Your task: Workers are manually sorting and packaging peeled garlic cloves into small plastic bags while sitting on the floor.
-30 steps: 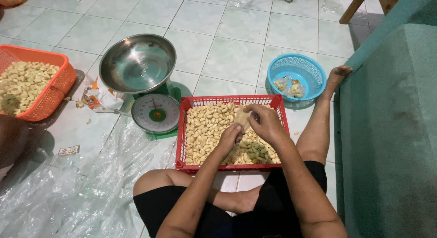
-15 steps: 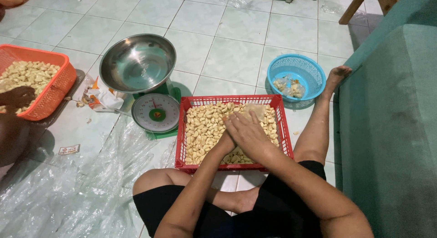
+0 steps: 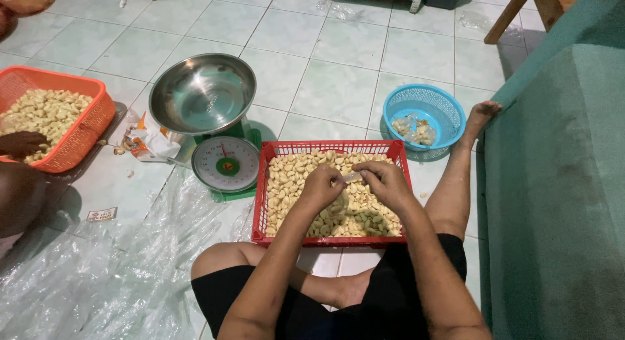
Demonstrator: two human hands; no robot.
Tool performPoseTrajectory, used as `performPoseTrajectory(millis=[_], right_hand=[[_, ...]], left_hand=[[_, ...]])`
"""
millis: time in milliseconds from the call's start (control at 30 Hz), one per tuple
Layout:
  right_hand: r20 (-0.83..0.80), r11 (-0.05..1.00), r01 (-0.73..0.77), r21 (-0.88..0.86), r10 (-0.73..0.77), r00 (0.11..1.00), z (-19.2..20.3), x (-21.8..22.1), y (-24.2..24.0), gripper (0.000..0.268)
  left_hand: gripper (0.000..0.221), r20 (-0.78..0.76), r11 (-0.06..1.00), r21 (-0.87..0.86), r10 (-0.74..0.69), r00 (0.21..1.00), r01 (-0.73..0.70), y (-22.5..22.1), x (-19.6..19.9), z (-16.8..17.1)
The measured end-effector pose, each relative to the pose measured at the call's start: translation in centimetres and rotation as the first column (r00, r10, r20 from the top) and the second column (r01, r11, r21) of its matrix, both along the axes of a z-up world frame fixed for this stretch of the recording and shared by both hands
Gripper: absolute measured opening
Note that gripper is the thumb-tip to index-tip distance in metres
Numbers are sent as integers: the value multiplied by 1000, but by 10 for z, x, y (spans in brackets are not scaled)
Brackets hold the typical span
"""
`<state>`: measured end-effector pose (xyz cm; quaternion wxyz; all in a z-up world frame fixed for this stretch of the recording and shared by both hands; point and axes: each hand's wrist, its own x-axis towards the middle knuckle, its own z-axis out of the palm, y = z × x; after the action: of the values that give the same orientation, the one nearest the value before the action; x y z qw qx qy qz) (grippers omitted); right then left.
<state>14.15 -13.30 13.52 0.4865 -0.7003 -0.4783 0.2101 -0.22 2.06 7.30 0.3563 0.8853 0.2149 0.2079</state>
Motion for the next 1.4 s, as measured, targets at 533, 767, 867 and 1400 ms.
performPoseTrajectory(millis=[533, 767, 867, 1400], right_hand=[[-892, 868, 238, 437, 451, -8, -104, -91, 3, 17], [-731, 732, 52, 680, 681, -38, -106, -83, 15, 25], [-729, 733, 22, 680, 673, 121, -72, -69, 21, 19], [-354, 885, 56, 461, 126, 927, 17, -45, 2, 18]], left_hand=[[20, 360, 641, -743, 141, 922, 192, -42, 2, 88], [10, 654, 747, -266, -325, 683, 610, -63, -29, 159], [10, 630, 775, -225, -347, 695, 591, -57, -37, 158], [14, 440, 840, -520, 109, 892, 154, -29, -31, 90]])
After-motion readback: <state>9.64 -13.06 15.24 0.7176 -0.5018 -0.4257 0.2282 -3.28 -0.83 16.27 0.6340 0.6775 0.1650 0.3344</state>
